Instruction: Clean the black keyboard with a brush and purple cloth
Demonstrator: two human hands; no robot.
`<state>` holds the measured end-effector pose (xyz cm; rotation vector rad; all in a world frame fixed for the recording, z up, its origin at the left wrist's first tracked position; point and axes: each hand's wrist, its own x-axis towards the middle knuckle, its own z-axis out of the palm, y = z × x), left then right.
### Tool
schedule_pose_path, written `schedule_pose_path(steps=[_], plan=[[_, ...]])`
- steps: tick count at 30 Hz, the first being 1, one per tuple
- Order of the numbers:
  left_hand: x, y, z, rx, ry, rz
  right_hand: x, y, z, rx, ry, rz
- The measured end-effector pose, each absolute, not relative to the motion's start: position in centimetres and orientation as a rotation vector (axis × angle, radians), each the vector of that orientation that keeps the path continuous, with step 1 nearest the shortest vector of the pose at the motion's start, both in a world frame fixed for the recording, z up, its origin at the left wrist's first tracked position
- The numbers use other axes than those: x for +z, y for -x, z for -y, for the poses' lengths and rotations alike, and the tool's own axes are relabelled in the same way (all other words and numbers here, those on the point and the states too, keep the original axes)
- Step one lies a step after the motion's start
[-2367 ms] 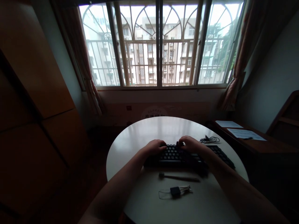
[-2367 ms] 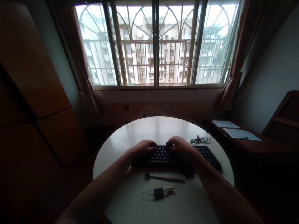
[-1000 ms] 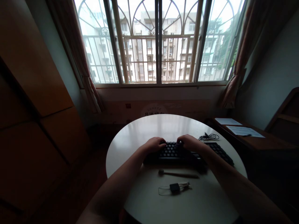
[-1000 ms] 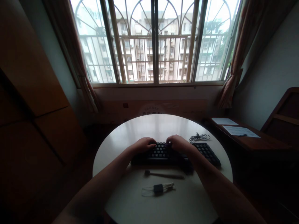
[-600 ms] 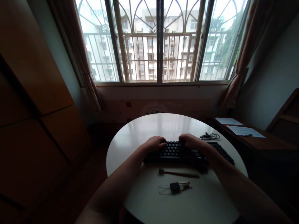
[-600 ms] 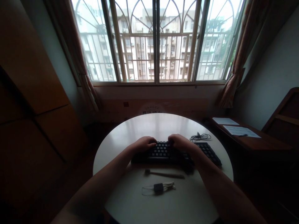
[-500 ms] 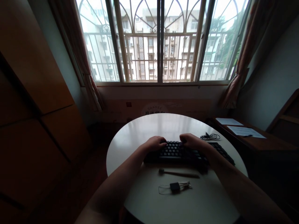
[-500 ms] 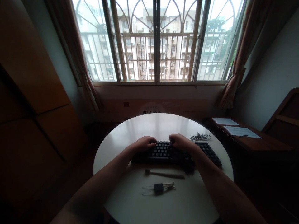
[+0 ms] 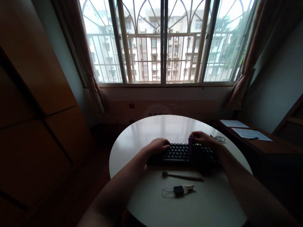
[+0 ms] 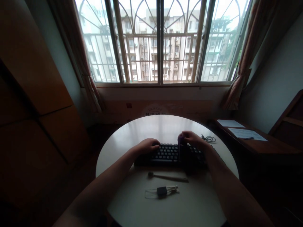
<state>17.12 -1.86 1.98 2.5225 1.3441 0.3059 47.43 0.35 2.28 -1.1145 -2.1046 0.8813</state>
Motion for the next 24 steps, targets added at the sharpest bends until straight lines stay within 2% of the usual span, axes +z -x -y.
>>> schedule_pose_path(steps=[5,12,16,20,24], plan=[[2.1,-17.1,1.9,0.295,-2.516,-1.352,2.3,-48.7,-0.1,1.118,0.898,1.648],[2.3,-17.2,2.0,0.283,-2.517,-1.361,2.8,-52.2,-0.7,0.816,0.977,1.516],[2.1,-17.2,1.9,0.285,-2.523,-1.366,3.2,-52.7,0.1,0.941,1.049,1.651],[1.9,-17.1,1.8,0.292,-2.525,-1.357,3.1,-50.1,0.6,1.124,1.118,2.075],[1.8,-17.0,1.6,0.304,-2.519,-1.346,2.8,-46.8,0.7,0.761,1.306,2.45]])
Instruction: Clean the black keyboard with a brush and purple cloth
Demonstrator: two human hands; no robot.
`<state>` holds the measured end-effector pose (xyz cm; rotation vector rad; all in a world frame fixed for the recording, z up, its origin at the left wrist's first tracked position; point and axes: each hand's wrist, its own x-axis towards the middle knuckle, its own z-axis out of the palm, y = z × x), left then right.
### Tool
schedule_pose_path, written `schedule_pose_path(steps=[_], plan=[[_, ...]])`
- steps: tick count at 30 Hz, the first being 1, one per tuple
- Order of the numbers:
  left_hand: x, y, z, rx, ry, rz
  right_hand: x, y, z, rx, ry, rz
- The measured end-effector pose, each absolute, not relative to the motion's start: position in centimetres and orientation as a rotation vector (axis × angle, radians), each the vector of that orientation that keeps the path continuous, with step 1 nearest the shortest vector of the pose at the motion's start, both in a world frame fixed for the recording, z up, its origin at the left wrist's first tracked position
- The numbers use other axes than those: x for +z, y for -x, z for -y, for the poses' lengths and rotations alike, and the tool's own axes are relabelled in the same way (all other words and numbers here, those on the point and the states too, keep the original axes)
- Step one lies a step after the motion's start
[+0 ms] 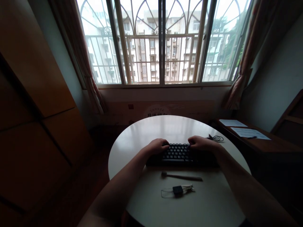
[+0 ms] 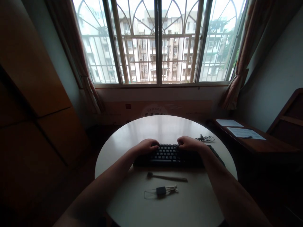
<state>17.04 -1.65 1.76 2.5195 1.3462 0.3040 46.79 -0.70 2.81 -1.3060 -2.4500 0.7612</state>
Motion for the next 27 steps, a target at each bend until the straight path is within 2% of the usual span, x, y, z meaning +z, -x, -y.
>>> schedule_pose_path(steps=[3,7,16,21,27], plan=[[1.7,-17.1,1.6,0.305,-2.514,-1.35,2.5,-45.8,0.6,0.543,1.387,2.503],[1.8,-17.2,1.7,0.293,-2.524,-1.356,1.9,-45.7,0.2,0.464,1.445,2.497],[1.9,-17.3,1.6,0.298,-2.524,-1.361,0.9,-45.3,-0.8,0.748,1.463,2.372],[2.1,-17.3,1.9,0.292,-2.519,-1.363,0.7,-44.9,-1.1,0.585,1.59,2.364],[2.0,-17.2,1.7,0.295,-2.529,-1.358,0.6,-45.7,-1.3,0.841,1.409,2.422]])
